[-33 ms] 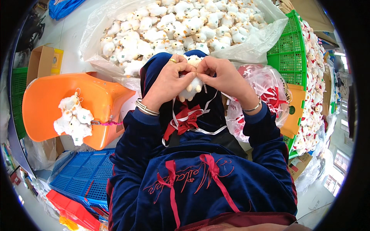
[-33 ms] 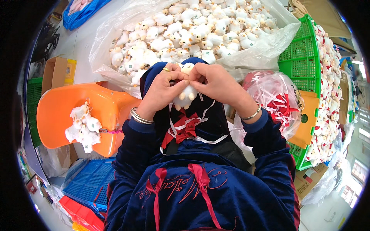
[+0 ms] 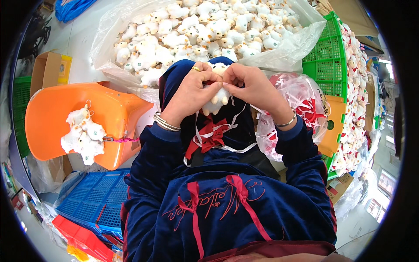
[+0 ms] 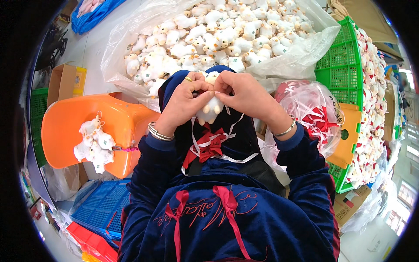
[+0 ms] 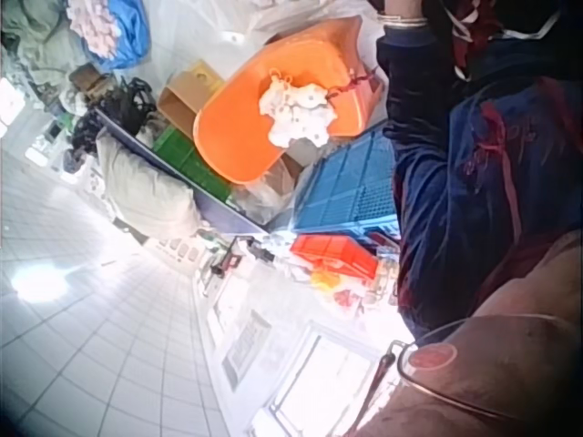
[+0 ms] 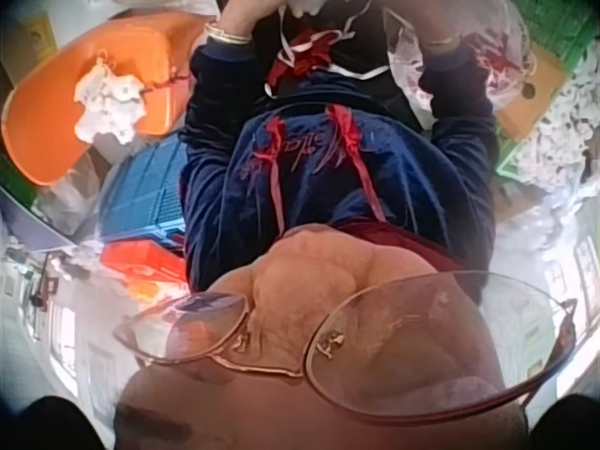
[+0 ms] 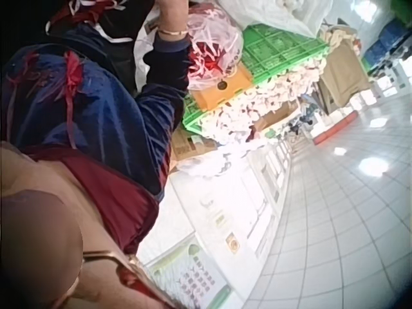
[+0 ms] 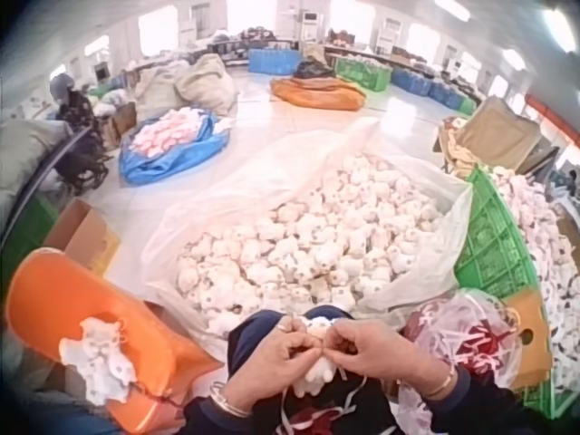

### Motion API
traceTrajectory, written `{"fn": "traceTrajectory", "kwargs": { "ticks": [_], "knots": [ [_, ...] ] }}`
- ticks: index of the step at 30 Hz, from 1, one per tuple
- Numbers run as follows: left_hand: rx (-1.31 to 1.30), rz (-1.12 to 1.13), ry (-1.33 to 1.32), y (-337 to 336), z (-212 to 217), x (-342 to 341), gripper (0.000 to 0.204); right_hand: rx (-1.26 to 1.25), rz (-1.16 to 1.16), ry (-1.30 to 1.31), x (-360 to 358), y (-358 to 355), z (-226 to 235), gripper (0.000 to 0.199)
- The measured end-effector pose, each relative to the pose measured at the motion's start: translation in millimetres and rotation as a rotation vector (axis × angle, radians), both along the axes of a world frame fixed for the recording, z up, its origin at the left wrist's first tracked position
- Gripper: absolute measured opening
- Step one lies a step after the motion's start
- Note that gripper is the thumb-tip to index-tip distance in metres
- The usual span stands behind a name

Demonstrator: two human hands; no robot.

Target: The person ties red and white ribbons around the necks of small white plush toys. They pick up each toy, wrap the ribbon, and tie a bow by hand, then place the finished toy into a green basket.

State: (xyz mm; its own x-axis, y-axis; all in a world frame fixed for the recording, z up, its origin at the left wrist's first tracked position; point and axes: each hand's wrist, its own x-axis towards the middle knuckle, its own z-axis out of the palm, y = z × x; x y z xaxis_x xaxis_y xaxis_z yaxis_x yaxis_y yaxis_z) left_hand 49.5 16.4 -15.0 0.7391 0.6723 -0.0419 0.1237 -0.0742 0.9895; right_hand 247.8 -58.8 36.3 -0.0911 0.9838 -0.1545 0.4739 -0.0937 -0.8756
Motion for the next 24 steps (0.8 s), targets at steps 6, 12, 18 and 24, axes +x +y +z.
{"fn": "traceTrajectory", "kwargs": {
  "ticks": [6,12,18,24],
  "knots": [
    [0.050,-0.033,-0.027,4.6,0.9,-2.8,0.018,0.052,0.049,-0.138,-5.0,1.9,12.1,0.012],
    [-0.015,0.000,-0.024,3.1,6.6,1.3,0.019,0.070,0.079,-0.111,-1.5,1.8,9.3,0.012],
    [-0.091,0.006,-0.006,1.4,11.0,1.5,0.016,-0.004,0.042,0.073,6.4,1.0,0.1,0.011],
    [0.015,0.016,0.033,4.4,7.4,3.1,0.016,-0.091,-0.113,0.176,0.2,1.0,0.0,0.009]
  ]
}}
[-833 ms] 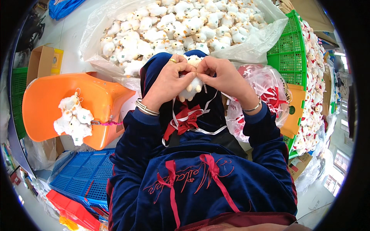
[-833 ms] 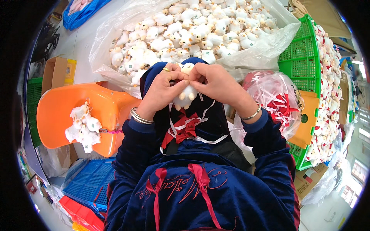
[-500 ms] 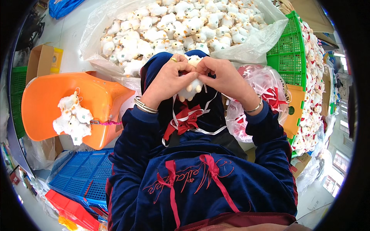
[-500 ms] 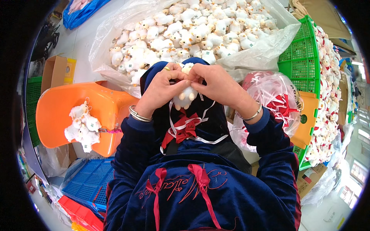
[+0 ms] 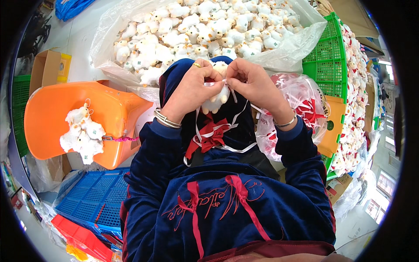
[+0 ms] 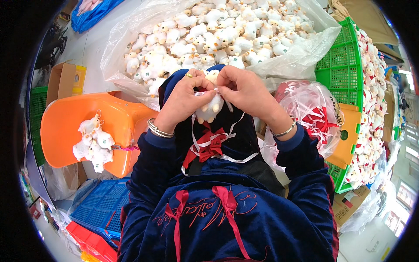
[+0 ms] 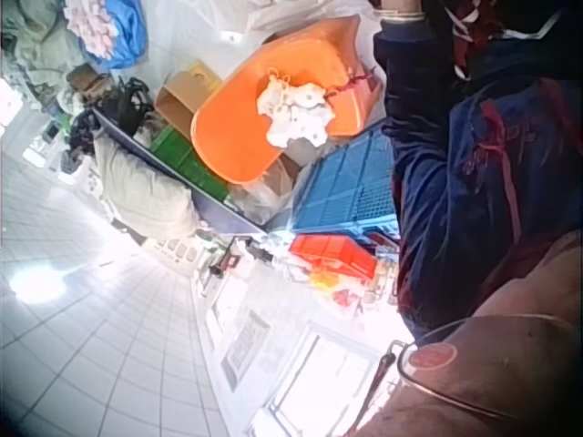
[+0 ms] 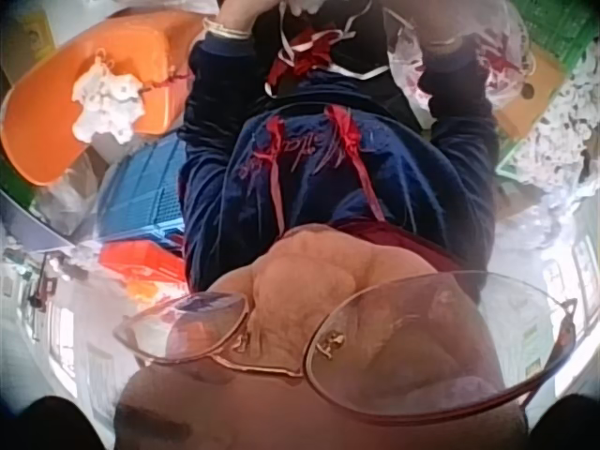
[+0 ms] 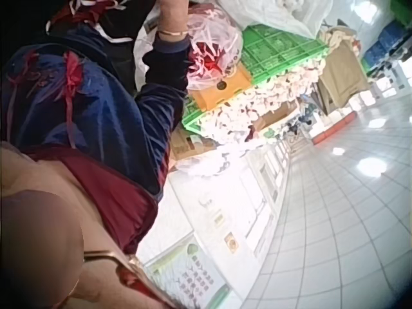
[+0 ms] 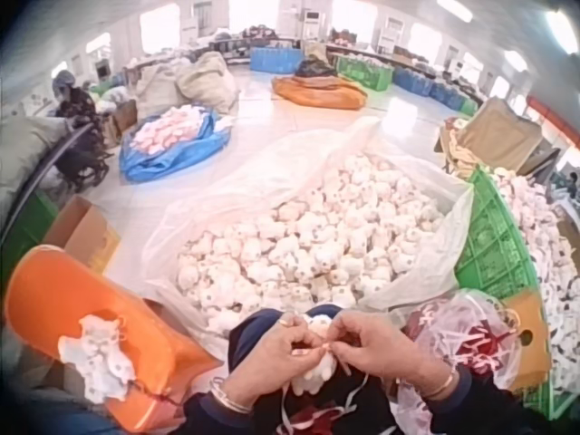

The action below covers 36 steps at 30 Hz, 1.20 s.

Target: The person ties red and white ribbons around the necks of small white plush toys. They pick up each toy, wrap the ribbon, and tie a bow by hand, then place the finished toy into a green basket.

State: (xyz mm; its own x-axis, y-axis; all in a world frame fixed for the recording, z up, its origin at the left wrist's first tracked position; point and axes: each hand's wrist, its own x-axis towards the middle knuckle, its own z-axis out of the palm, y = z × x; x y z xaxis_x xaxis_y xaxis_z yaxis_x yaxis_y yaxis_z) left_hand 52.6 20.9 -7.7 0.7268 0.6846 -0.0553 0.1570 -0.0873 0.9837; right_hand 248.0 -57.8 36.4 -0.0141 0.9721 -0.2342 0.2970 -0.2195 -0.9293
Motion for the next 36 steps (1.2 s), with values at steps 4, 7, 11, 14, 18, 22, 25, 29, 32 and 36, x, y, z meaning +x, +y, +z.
{"fn": "traceTrajectory", "kwargs": {
  "ticks": [4,7,11,14,18,22,25,29,32,36],
  "knots": [
    [-0.026,0.029,-0.007,-2.0,0.2,0.8,0.016,0.036,-0.026,-0.084,-6.8,-4.5,0.5,0.009],
    [0.053,0.034,0.000,-2.9,-2.0,1.0,0.016,0.061,0.015,-0.110,-8.9,-5.5,3.6,0.012],
    [0.046,0.000,0.026,-0.2,-0.9,-0.5,0.015,0.042,0.093,-0.196,-4.5,0.9,8.4,0.014],
    [0.043,-0.036,0.033,3.2,-2.0,-2.1,0.015,0.087,0.142,-0.266,-2.0,2.2,5.0,0.013],
    [0.114,-0.059,0.007,5.9,-5.3,-3.1,0.015,0.211,0.138,-0.390,-11.8,-1.5,7.8,0.010],
    [0.007,-0.056,0.006,4.4,-2.3,-2.6,0.015,0.411,0.089,-0.536,-14.1,-7.4,-8.4,0.009],
    [0.000,-0.030,0.005,2.3,-2.7,-3.2,0.015,0.403,0.074,-0.570,-17.0,-12.6,-11.1,0.007],
    [0.042,-0.019,-0.026,-0.3,-4.1,-5.4,0.014,0.507,-0.012,-0.554,-23.8,-17.3,-18.3,0.010],
    [0.015,-0.014,-0.074,-3.2,-6.5,-7.1,0.014,0.605,-0.078,-0.505,-27.2,-21.7,-30.0,0.015],
    [-0.104,0.024,-0.074,-8.1,-1.9,-10.2,0.015,0.728,-0.125,-0.483,-26.3,-25.5,-49.4,0.020]
  ]
}}
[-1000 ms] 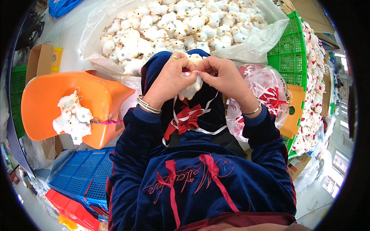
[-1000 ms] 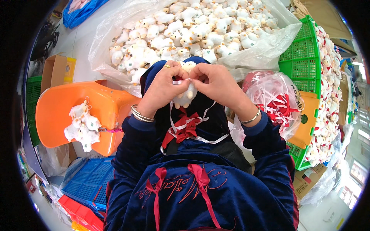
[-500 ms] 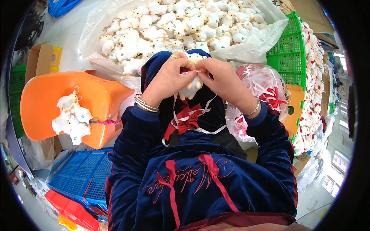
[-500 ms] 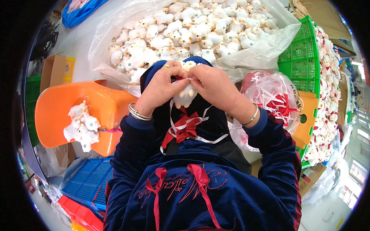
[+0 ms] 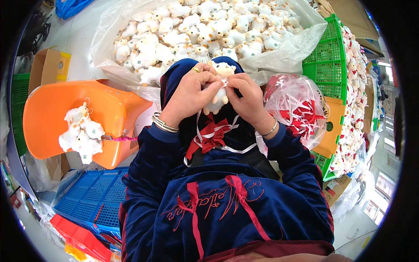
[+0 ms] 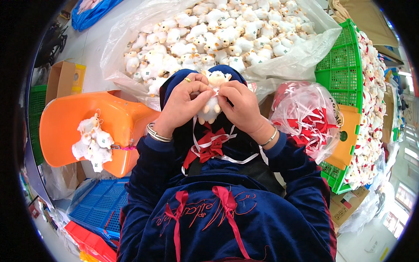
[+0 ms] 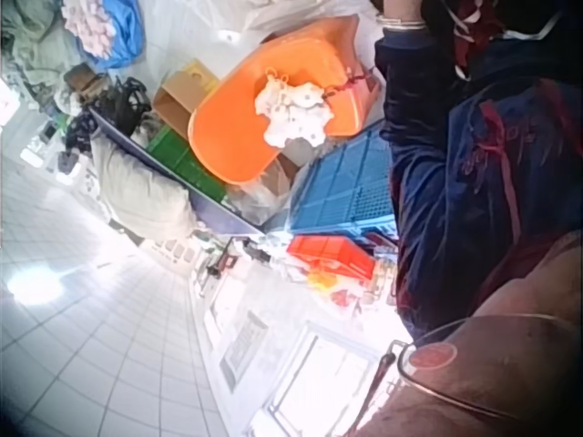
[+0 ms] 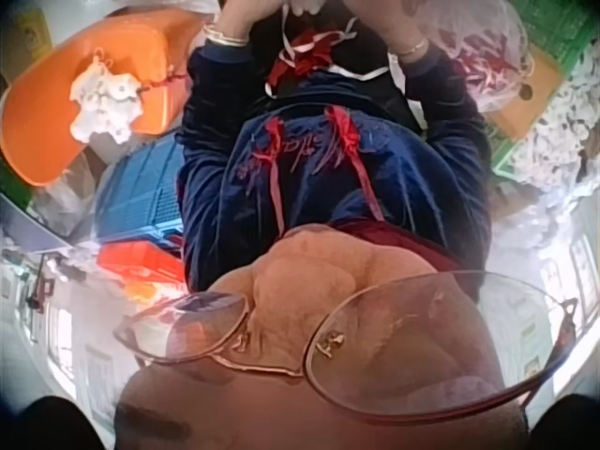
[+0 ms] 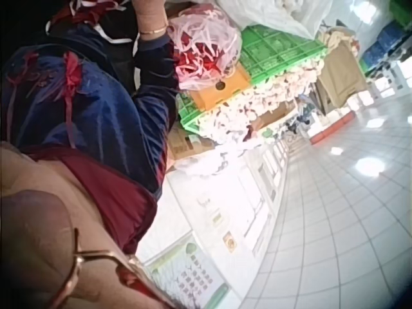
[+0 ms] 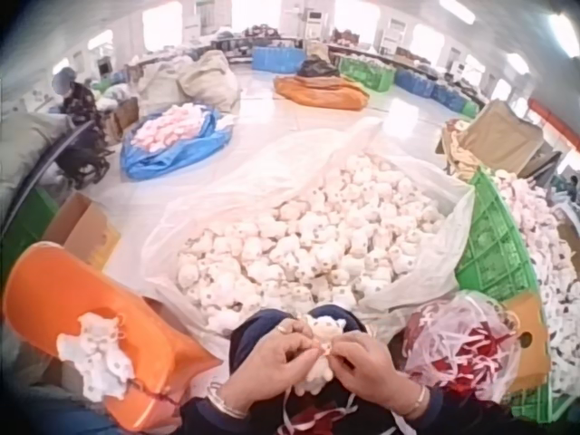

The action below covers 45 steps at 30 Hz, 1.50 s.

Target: The person ties red and white ribbons around the necks of small white plush toys. They pick up each toy, wrap the ribbon, and tie a bow by hand, then place the finished toy into a green basket.

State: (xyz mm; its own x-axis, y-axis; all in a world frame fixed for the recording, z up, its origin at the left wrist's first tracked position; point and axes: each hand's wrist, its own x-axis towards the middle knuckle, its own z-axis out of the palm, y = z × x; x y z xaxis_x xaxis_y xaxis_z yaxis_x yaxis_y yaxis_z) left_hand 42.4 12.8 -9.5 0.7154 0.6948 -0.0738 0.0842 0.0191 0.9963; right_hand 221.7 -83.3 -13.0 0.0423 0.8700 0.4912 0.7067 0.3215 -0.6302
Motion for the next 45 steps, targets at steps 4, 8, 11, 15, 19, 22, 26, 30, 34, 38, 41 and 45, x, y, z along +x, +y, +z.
{"fn": "traceTrajectory", "kwargs": {
  "ticks": [4,8,11,15,19,22,26,30,34,38,41,45],
  "knots": [
    [0.136,0.037,0.034,-1.0,-3.5,1.1,0.016,0.060,0.021,0.022,4.1,1.7,-8.9,0.021],
    [0.104,0.032,0.045,-3.1,3.4,0.7,0.015,0.077,0.040,0.020,6.7,2.2,-12.3,0.022],
    [0.149,0.038,0.025,-4.9,6.2,0.8,0.014,0.083,0.055,0.016,9.3,0.6,-13.2,0.022],
    [0.117,-0.005,0.005,-3.2,2.9,2.2,0.014,0.073,0.073,-0.009,14.3,-1.0,-13.2,0.021],
    [0.053,-0.001,0.036,-2.5,8.1,4.5,0.013,0.057,0.096,0.004,15.2,-0.6,-12.4,0.020],
    [0.030,0.003,0.026,-2.8,8.0,5.8,0.012,0.056,0.105,-0.014,17.5,-0.7,-12.9,0.019],
    [0.100,0.028,0.008,-5.4,8.6,6.4,0.011,0.045,0.134,0.010,18.0,-0.8,-10.4,0.020],
    [0.152,0.043,0.044,-7.1,8.5,8.0,0.010,0.011,0.129,0.035,17.5,-1.4,-6.0,0.020],
    [0.275,0.054,0.056,-9.5,8.0,9.7,0.007,-0.042,0.102,0.118,13.9,-3.7,1.0,0.020],
    [0.438,0.155,0.078,-16.6,6.5,12.0,0.008,-0.032,0.045,0.137,13.6,-7.3,0.9,0.022],
    [0.523,0.270,0.079,-26.4,2.9,18.9,0.010,0.038,-0.032,0.060,16.0,-10.1,-5.2,0.022],
    [0.425,0.348,0.040,-31.6,0.7,19.4,0.011,-0.044,-0.188,0.183,8.5,-17.4,-3.9,0.014]
  ]
}}
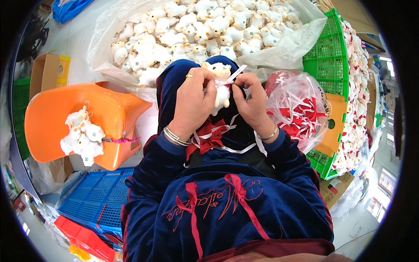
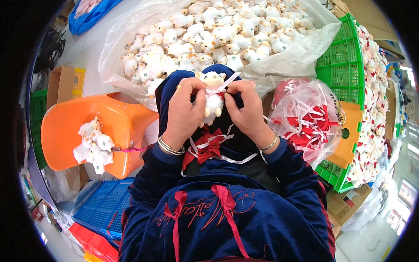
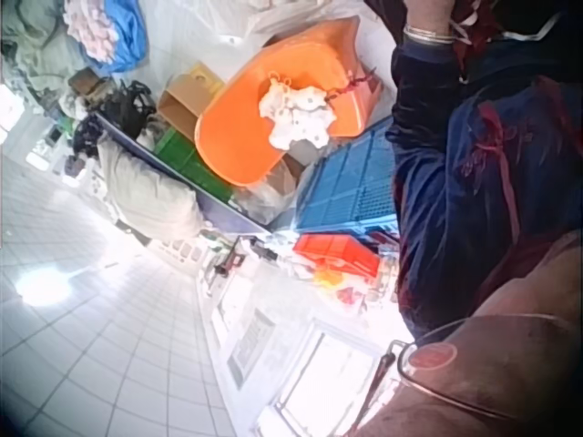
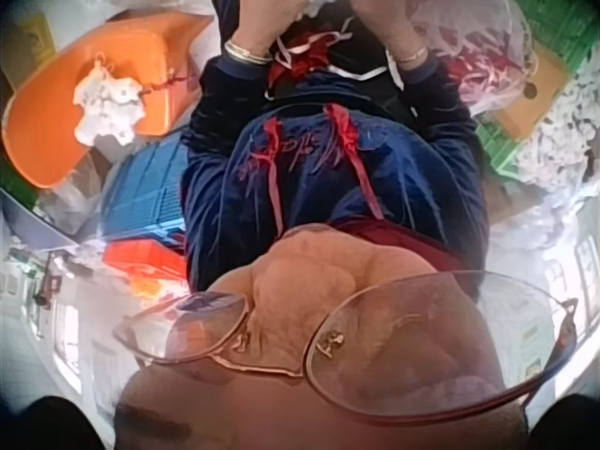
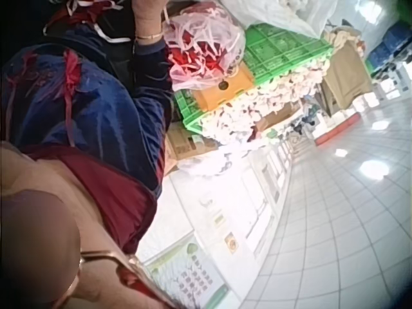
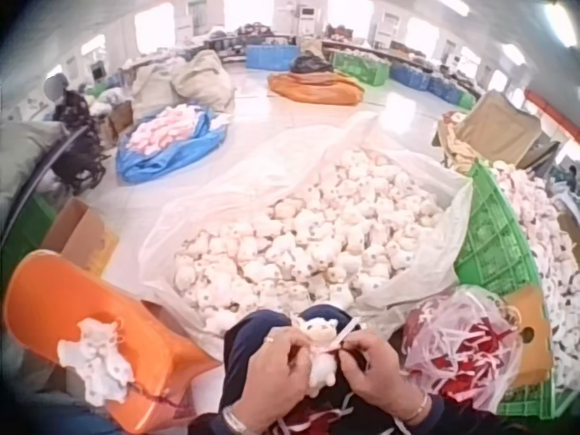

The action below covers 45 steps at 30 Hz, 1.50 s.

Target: The person ties red and white ribbons around the necks of small white plush toys. They pick up each toy, wrap the ribbon, and tie a bow by hand, then place the finished toy into a green basket.

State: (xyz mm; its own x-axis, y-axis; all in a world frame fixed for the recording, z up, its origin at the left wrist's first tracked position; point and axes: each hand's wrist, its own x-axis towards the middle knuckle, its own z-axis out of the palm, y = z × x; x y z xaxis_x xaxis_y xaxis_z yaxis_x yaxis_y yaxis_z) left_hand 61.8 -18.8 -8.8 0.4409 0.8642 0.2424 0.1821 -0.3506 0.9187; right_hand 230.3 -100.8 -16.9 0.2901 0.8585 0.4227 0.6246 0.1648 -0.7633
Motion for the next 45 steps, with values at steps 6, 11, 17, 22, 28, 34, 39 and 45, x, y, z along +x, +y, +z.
{"fn": "traceTrajectory", "kwargs": {
  "ticks": [6,11,17,22,28,34,39,45],
  "knots": [
    [0.061,-0.014,-0.009,8.2,0.5,-1.4,0.008,-0.395,-0.016,0.658,18.5,-0.6,3.5,0.011],
    [-0.011,-0.052,0.074,4.3,12.5,2.7,0.013,-0.213,0.071,0.729,4.8,9.7,9.2,0.016],
    [0.225,-0.040,0.189,7.6,18.8,0.6,0.012,-0.056,0.308,0.092,1.4,-11.6,18.7,0.016],
    [0.180,-0.061,0.260,5.4,31.8,-0.3,0.009,-0.296,0.295,0.616,-3.9,-19.6,15.9,0.013],
    [0.072,-0.189,0.515,13.4,56.4,-5.7,0.011,-0.532,0.133,0.728,-6.5,0.2,32.1,0.020],
    [0.052,-0.186,0.515,14.6,55.0,-0.9,0.014,-0.558,0.098,0.333,-2.5,6.8,47.3,0.018],
    [-0.153,-0.170,0.433,13.1,51.7,2.8,0.017,-0.577,0.098,0.342,-2.3,10.7,45.6,0.014],
    [-0.395,-0.139,0.289,14.5,47.5,1.3,0.020,-0.723,0.033,0.693,-8.9,9.7,58.6,0.013]
  ]
}}
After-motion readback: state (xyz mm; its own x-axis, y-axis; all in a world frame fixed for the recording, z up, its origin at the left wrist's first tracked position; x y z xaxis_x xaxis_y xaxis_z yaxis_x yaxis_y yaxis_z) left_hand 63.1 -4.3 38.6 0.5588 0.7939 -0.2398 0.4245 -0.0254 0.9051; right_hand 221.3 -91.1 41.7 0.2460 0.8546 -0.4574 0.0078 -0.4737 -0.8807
